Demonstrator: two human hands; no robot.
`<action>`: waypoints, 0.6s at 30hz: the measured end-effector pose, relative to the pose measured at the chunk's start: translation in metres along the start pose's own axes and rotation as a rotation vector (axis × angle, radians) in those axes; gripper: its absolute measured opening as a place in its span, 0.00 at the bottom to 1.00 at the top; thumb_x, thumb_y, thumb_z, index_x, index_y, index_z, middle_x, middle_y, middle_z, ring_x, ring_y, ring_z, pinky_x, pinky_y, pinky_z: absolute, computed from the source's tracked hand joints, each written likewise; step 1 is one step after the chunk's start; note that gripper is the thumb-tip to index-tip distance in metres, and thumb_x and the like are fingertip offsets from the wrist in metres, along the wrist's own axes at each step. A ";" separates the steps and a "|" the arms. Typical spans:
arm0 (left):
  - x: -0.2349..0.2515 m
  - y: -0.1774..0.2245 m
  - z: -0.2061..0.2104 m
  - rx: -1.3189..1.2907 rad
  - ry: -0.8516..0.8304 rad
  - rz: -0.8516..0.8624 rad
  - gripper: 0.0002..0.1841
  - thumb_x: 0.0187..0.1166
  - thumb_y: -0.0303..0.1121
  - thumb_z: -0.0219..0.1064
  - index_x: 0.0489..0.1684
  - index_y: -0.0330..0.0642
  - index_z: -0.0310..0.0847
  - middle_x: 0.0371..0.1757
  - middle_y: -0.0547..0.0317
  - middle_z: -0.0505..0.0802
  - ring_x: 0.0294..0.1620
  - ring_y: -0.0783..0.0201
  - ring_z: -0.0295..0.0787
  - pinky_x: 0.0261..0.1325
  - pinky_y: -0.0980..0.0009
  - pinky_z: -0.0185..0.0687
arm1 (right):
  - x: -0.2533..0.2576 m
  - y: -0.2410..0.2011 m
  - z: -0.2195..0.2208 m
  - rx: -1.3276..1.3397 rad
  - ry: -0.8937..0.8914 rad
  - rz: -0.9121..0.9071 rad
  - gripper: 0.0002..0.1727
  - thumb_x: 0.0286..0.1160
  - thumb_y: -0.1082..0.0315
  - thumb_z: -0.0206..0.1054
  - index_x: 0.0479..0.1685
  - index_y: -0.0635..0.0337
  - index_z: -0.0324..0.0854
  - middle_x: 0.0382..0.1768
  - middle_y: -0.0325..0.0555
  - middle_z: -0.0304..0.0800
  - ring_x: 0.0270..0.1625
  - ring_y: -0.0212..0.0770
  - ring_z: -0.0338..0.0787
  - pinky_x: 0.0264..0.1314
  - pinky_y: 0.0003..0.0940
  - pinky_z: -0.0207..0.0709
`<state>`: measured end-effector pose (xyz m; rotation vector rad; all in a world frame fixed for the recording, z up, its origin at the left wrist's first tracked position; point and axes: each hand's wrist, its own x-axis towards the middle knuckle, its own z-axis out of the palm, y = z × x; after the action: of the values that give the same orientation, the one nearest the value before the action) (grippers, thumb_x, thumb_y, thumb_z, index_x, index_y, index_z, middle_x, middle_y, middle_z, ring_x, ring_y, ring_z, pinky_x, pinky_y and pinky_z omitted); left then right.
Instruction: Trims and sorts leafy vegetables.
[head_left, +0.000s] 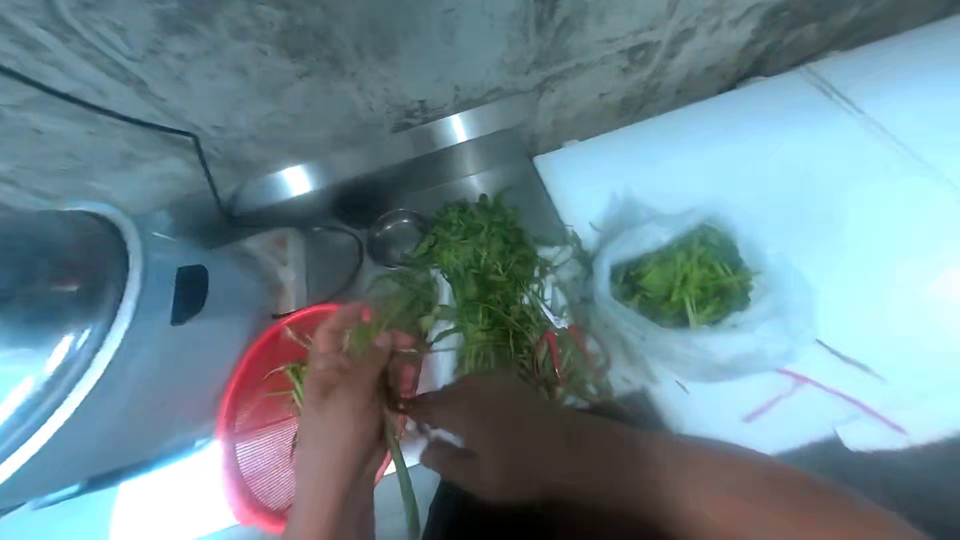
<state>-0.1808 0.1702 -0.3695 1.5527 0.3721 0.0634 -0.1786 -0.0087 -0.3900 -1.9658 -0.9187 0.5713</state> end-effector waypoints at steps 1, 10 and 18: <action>0.003 -0.001 -0.005 0.019 0.012 0.015 0.22 0.87 0.22 0.50 0.79 0.47 0.65 0.31 0.53 0.88 0.15 0.67 0.80 0.17 0.75 0.79 | -0.012 0.015 -0.003 0.014 -0.013 0.073 0.22 0.88 0.52 0.56 0.65 0.55 0.85 0.53 0.49 0.92 0.58 0.50 0.91 0.64 0.57 0.81; 0.020 0.062 -0.061 0.627 -0.024 0.005 0.36 0.87 0.35 0.61 0.94 0.66 0.50 0.26 0.57 0.81 0.14 0.65 0.70 0.15 0.70 0.70 | -0.095 0.160 0.032 -0.353 0.270 0.893 0.44 0.69 0.45 0.72 0.86 0.58 0.67 0.77 0.65 0.76 0.75 0.71 0.77 0.73 0.72 0.69; 0.041 0.137 -0.065 1.330 -0.192 -0.020 0.22 0.92 0.40 0.56 0.84 0.58 0.73 0.38 0.57 0.91 0.30 0.63 0.86 0.33 0.58 0.85 | -0.078 0.153 0.015 -0.344 0.067 1.018 0.56 0.60 0.40 0.75 0.91 0.56 0.54 0.67 0.71 0.81 0.66 0.72 0.84 0.63 0.70 0.76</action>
<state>-0.1335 0.2480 -0.2417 2.8318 0.2683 -0.4324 -0.1789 -0.1157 -0.5250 -2.6947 0.1221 0.9274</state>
